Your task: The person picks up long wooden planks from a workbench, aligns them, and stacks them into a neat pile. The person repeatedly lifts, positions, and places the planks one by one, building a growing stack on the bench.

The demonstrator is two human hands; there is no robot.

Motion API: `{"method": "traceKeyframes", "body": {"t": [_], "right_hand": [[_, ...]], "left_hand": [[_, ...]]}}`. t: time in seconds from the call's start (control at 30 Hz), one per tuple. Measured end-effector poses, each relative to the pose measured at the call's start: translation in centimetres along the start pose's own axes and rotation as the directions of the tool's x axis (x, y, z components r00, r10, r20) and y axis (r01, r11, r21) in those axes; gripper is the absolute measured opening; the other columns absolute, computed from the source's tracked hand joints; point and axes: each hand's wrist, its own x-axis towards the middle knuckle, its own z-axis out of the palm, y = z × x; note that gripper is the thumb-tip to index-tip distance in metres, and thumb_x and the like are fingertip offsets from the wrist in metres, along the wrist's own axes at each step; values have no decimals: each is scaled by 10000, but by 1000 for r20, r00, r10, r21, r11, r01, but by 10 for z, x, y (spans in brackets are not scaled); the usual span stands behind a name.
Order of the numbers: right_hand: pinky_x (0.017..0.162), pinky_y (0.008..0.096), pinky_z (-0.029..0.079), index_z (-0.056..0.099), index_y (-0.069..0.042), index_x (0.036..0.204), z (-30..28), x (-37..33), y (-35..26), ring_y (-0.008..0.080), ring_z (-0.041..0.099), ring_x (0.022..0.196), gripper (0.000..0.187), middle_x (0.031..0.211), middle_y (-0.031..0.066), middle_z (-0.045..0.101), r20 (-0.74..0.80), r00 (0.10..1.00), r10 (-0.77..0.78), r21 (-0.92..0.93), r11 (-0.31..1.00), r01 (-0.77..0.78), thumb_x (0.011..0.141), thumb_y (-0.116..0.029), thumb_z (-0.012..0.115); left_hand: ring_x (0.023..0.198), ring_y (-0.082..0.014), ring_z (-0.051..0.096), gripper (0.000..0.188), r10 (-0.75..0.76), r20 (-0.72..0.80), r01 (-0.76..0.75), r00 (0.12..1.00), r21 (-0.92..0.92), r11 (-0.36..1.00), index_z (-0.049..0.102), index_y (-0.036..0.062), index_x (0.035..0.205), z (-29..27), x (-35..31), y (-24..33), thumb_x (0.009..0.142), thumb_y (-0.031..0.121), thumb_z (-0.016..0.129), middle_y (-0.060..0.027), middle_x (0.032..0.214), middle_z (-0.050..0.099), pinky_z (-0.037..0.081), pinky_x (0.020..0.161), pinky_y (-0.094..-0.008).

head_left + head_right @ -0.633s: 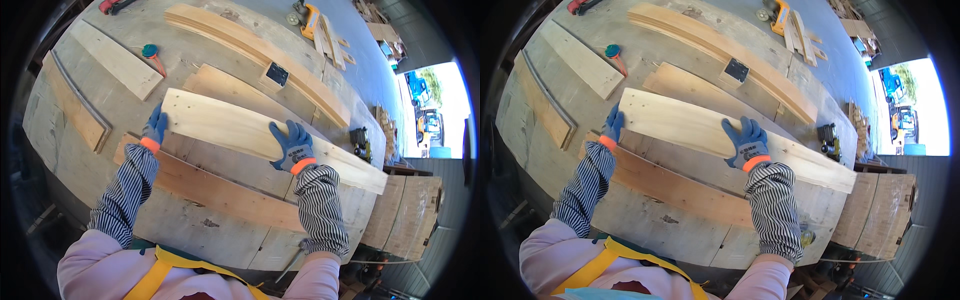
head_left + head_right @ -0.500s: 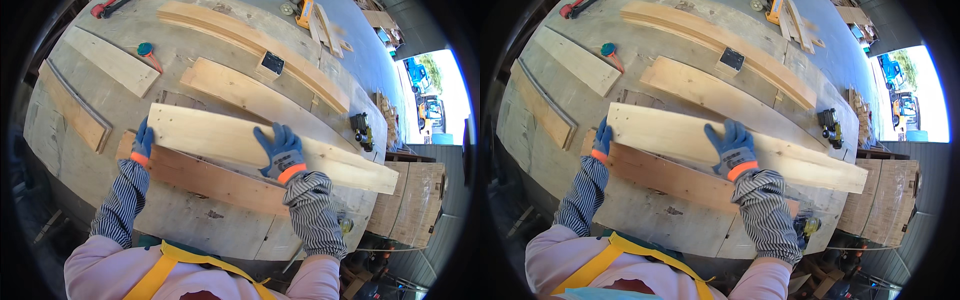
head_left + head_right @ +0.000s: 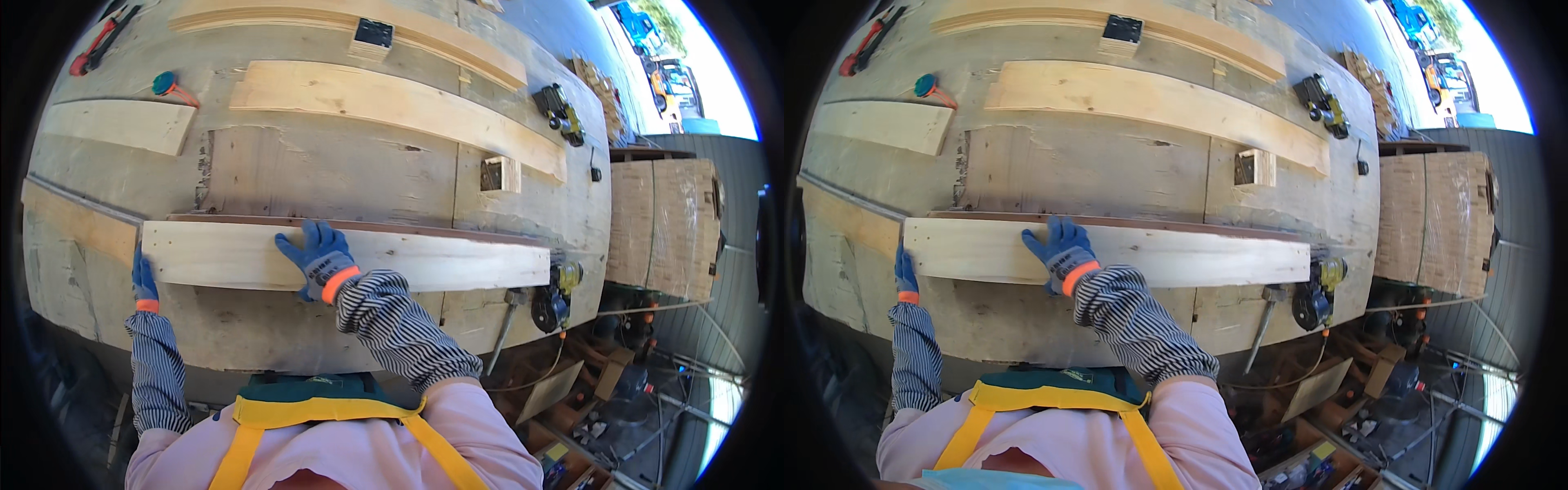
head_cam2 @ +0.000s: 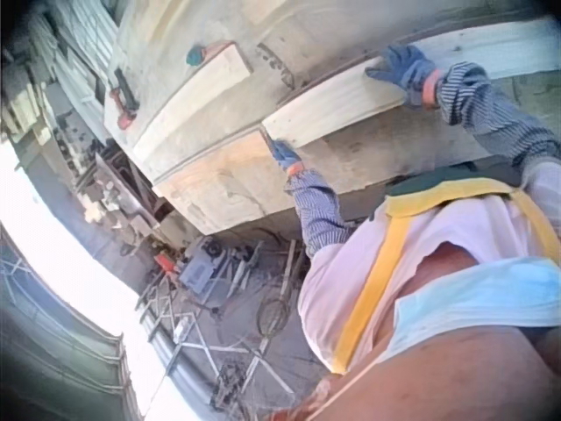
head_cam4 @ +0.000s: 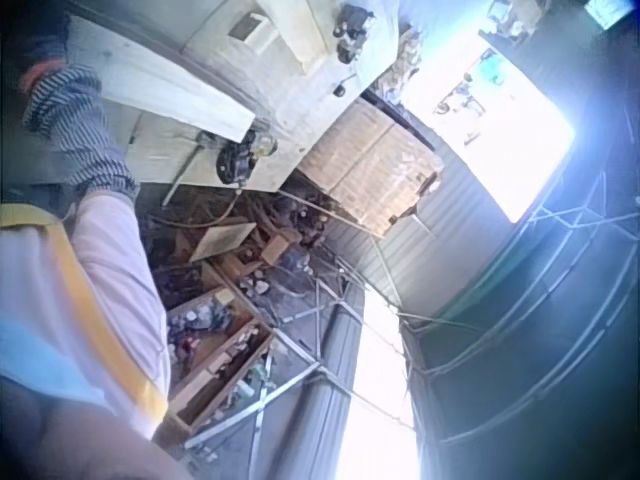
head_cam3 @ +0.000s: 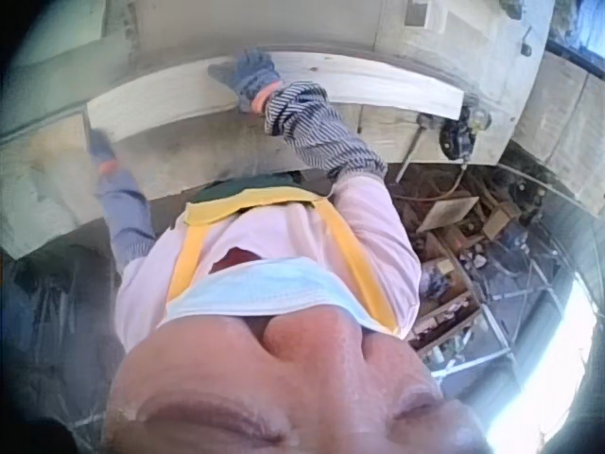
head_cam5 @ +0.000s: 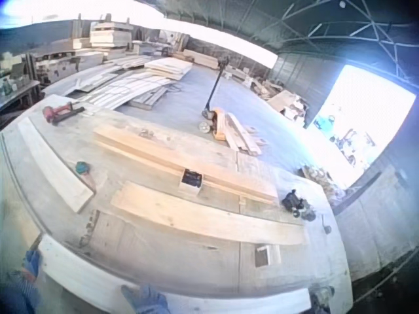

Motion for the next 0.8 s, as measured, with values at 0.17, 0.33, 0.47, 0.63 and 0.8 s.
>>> {"method": "traceKeyframes", "body": {"t": [0.17, 0.33, 0.47, 0.63, 0.8], "right_hand": [[1101, 535, 264, 257, -290, 1544, 19, 27, 15, 464, 253, 1381, 1090, 1515, 229, 227, -140, 990, -6, -67, 998, -4, 639, -443, 846], [1096, 568, 244, 246, -255, 1547, 35, 37, 25, 439, 255, 1369, 1134, 1476, 215, 266, -109, 993, 39, -71, 996, -47, 612, -469, 851], [1071, 640, 197, 231, -248, 1552, 31, 43, 26, 396, 301, 1324, 1190, 1451, 186, 300, -144, 990, -3, -213, 977, -28, 577, -626, 798], [1091, 614, 183, 259, -205, 1543, 13, 25, 30, 375, 321, 1305, 1145, 1406, 159, 359, -105, 984, 147, -8, 989, -148, 622, -704, 720], [1131, 547, 189, 334, -143, 1506, 37, 25, 39, 358, 361, 1308, 1009, 1399, 168, 409, -232, 962, 140, 58, 990, -130, 720, -696, 643]], "left_hand": [[1308, -182, 451, 442, -49, -54, 42, 997, -109, 993, 436, -9, 1441, -6, 29, -47, 1051, 201, 446, -83, 1449, 478, 330, 1122, -319], [1311, -181, 463, 390, -223, -18, 199, 975, -391, 899, 479, 9, 1414, 16, 42, -54, 1038, 98, 432, -80, 1454, 481, 365, 1119, -312], [1314, -218, 482, 395, -153, 41, 159, 987, -261, 952, 492, 22, 1408, -18, 57, -81, 1028, 122, 448, -100, 1445, 493, 385, 1121, -318], [1276, -213, 512, 373, -202, 30, 196, 979, -417, 887, 512, 6, 1382, -19, 71, -106, 1031, 82, 409, -120, 1412, 518, 404, 1106, -317], [1245, -203, 530, 356, -62, 97, 83, 993, -235, 969, 543, 16, 1357, -16, 75, -123, 1016, 102, 488, -110, 1374, 551, 428, 1063, -316]]}}
